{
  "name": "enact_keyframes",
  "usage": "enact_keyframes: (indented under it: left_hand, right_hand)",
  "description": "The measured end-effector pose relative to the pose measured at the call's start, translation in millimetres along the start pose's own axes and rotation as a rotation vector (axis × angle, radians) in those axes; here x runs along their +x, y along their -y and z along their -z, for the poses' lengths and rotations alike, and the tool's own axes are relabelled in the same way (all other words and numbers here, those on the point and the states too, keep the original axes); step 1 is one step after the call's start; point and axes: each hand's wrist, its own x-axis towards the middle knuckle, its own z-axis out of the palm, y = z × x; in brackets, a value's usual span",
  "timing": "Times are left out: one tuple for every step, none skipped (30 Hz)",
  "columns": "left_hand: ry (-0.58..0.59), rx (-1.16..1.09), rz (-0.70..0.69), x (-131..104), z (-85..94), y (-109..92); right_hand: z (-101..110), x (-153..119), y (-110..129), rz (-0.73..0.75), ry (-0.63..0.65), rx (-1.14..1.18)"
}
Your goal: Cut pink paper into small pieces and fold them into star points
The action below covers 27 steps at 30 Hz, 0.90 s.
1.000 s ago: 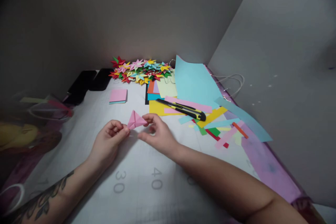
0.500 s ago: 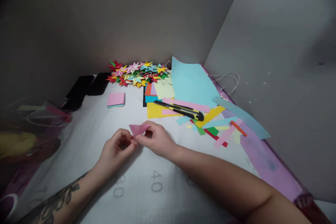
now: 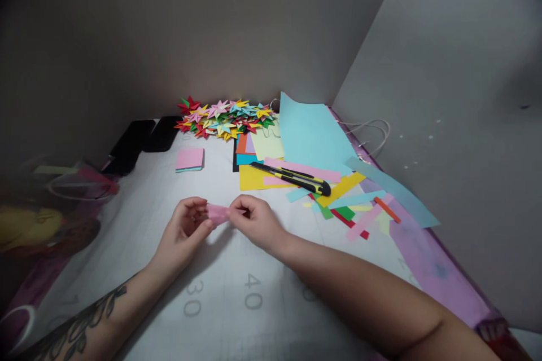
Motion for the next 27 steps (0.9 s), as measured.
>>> enact_keyframes:
  left_hand:
    - [0.022, -0.018, 0.021, -0.2, -0.2, -0.2]
    - [0.044, -0.023, 0.041, -0.4, -0.5, -0.2]
    - [0.061, -0.015, 0.059, -0.6, -0.8, -0.2]
    - [0.074, 0.002, 0.073, -0.7, -1.0, -0.2]
    - [0.081, 0.023, 0.079, -0.8, -1.2, -0.3]
    - [0.075, 0.049, 0.076, -0.8, -1.3, -0.5]
    - [0.062, 0.08, 0.066, -0.7, -1.3, -1.0]
    - [0.047, 0.114, 0.049, -0.5, -1.0, -1.6]
    - [0.042, 0.152, 0.027, -0.3, -0.5, -2.5]
    - [0.046, 0.194, 0.003, 0.0, 0.2, -3.4]
    - [0.061, 0.238, -0.025, 0.4, 1.1, -4.4]
    - [0.085, 0.277, -0.056, 0.8, 2.0, -5.3]
    - [0.115, 0.307, -0.089, 1.3, 3.1, -6.0]
    - [0.138, 0.327, -0.119, 1.8, 4.1, -6.5]
    - [0.148, 0.338, -0.14, 2.3, 5.0, -6.8]
    - [0.145, 0.341, -0.146, 2.9, 5.8, -6.9]
    - [0.133, 0.336, -0.135, 3.4, 6.5, -7.0]
    - [0.114, 0.323, -0.111, 3.8, 7.1, -7.0]
    - [0.095, 0.305, -0.081, 4.1, 7.6, -7.0]
    - [0.079, 0.285, -0.051, 4.2, 8.1, -7.1]
    - [0.068, 0.263, -0.023, 4.2, 8.6, -7.2]
    - [0.062, 0.239, 0.005, 4.1, 9.2, -7.4]
    - [0.062, 0.213, 0.03, 4.0, 9.7, -7.5]
    - [0.067, 0.186, 0.053, 3.9, 10.1, -7.7]
    - [0.076, 0.161, 0.07, 3.7, 10.4, -7.7]
    - [0.086, 0.139, 0.082, 3.6, 10.5, -7.7]
    - [0.096, 0.124, 0.088, 3.6, 10.3, -7.5]
  right_hand:
    - [0.0, -0.8, 0.2, 0.008, 0.02, -0.062]
    - [-0.2, -1.6, 0.4, 0.024, 0.038, -0.121]
    - [-0.4, -2.3, 0.5, 0.041, 0.052, -0.17]
    - [-0.7, -2.9, 0.5, 0.052, 0.061, -0.2]
    - [-1.0, -3.3, 0.2, 0.053, 0.065, -0.208]
    - [-1.3, -3.6, -0.4, 0.045, 0.066, -0.197]
    - [-1.6, -3.8, -1.2, 0.032, 0.062, -0.174]
    - [-2.0, -4.0, -2.3, 0.019, 0.049, -0.14]
    - [-2.4, -4.1, -3.5, 0.011, 0.026, -0.101]
    - [-2.8, -4.2, -4.7, 0.011, -0.004, -0.062]
    - [-3.1, -4.2, -5.8, 0.022, -0.035, -0.029]
    - [-3.3, -4.1, -6.5, 0.041, -0.057, -0.005]
    - [-3.2, -3.9, -6.9, 0.065, -0.065, 0.007]
    - [-2.9, -3.6, -6.8, 0.09, -0.058, 0.009]
    - [-2.4, -3.2, -6.3, 0.114, -0.04, 0.002]
    - [-1.7, -2.7, -5.5, 0.136, -0.017, -0.013]
    - [-1.1, -2.1, -4.6, 0.16, 0.002, -0.033]
    - [-0.4, -1.6, -3.7, 0.185, 0.012, -0.053]
    - [0.0, -1.1, -3.0, 0.213, 0.014, -0.073]
    - [0.2, -0.7, -2.7, 0.239, 0.015, -0.091]
    - [0.2, -0.5, -2.7, 0.259, 0.011, -0.103]
    - [-0.1, -0.4, -3.0, 0.271, 0.006, -0.108]
    - [-0.5, -0.3, -3.6, 0.274, -0.001, -0.111]
    - [-0.9, -0.4, -4.3, 0.272, -0.008, -0.114]
    - [-1.4, -0.5, -5.0, 0.269, -0.017, -0.117]
    - [-1.8, -0.7, -5.5, 0.265, -0.029, -0.122]
    - [-2.1, -0.9, -5.7, 0.263, -0.038, -0.128]
